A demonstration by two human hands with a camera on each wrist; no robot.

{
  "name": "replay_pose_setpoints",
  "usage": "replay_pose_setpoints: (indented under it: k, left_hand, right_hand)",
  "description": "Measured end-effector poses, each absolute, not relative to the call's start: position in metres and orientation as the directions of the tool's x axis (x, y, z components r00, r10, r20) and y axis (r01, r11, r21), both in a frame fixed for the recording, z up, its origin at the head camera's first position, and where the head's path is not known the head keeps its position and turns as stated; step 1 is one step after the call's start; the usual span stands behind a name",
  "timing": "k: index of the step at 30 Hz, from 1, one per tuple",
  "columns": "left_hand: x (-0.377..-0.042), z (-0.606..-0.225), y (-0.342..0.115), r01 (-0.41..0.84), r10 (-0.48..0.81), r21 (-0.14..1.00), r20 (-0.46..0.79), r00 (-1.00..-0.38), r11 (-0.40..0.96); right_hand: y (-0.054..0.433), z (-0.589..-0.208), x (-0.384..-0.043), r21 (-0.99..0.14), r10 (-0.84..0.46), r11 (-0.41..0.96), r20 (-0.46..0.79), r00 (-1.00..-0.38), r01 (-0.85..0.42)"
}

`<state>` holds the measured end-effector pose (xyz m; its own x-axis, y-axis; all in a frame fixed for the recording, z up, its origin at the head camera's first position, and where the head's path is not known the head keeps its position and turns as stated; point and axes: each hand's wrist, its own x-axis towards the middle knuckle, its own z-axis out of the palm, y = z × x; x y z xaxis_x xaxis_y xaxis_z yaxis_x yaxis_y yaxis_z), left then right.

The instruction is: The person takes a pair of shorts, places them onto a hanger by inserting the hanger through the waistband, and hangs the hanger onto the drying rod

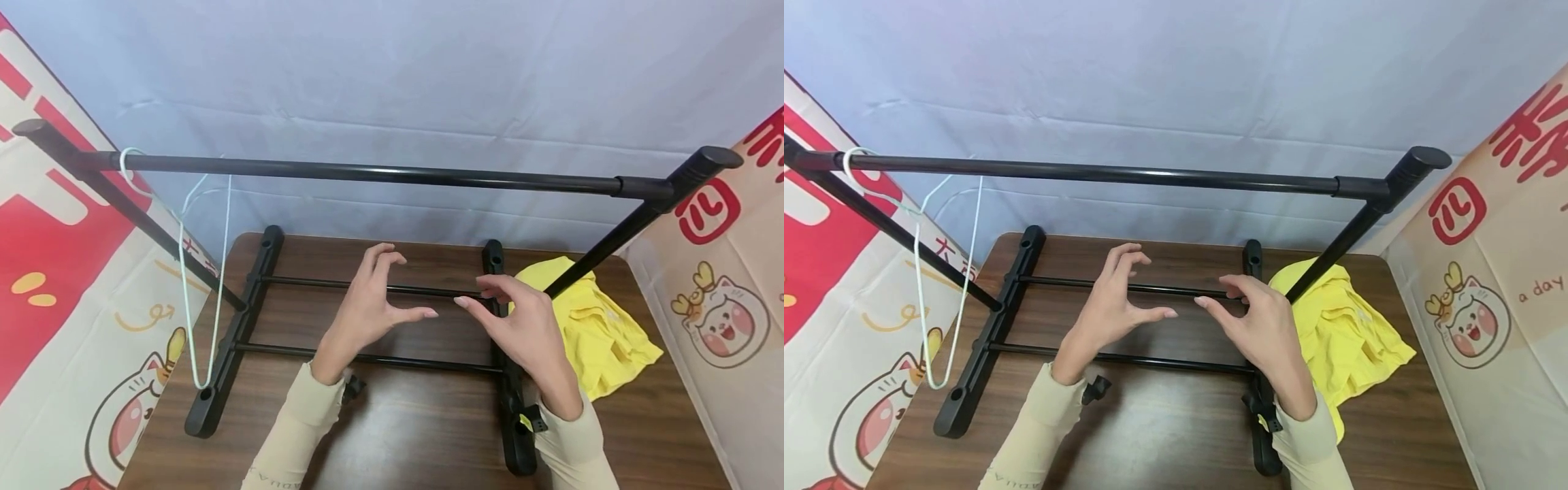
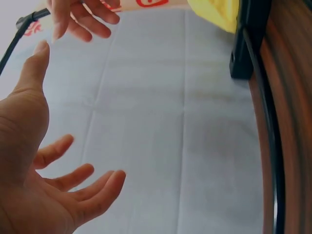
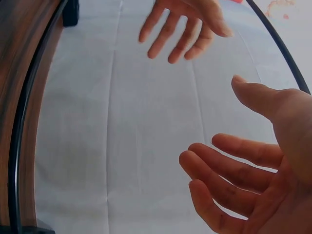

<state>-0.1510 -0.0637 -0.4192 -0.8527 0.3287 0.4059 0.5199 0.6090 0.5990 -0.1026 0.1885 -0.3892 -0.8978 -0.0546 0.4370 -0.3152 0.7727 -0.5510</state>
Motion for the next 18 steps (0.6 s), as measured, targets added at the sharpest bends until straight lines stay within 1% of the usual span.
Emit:
replay_pose_setpoints:
  k: [3, 6, 12, 15, 18]
  left_hand:
    - [-0.146, -0.424, -0.054, 0.544, 0.349, 0.629, 0.417, -0.839, 0.555]
    - [-0.139, -0.430, -0.044, 0.566, 0.377, 0.647, 0.424, -0.824, 0.510]
    - [-0.126, -0.442, -0.025, 0.570, 0.421, 0.689, 0.400, -0.814, 0.448]
    - [-0.121, -0.445, -0.017, 0.568, 0.437, 0.694, 0.387, -0.812, 0.441]
    - [-0.116, -0.444, -0.010, 0.558, 0.440, 0.688, 0.367, -0.820, 0.465]
  right_hand:
    - [0.194, -0.390, -0.097, -0.577, -0.020, 0.756, 0.452, -0.892, -0.309]
    - [0.198, -0.389, -0.091, -0.598, 0.020, 0.736, 0.488, -0.872, -0.318]
    - [0.206, -0.384, -0.085, -0.613, 0.073, 0.723, 0.525, -0.848, -0.318]
    - [0.212, -0.384, -0.082, -0.623, 0.097, 0.716, 0.537, -0.838, -0.316]
    - [0.219, -0.384, -0.078, -0.638, 0.139, 0.704, 0.556, -0.820, -0.314]
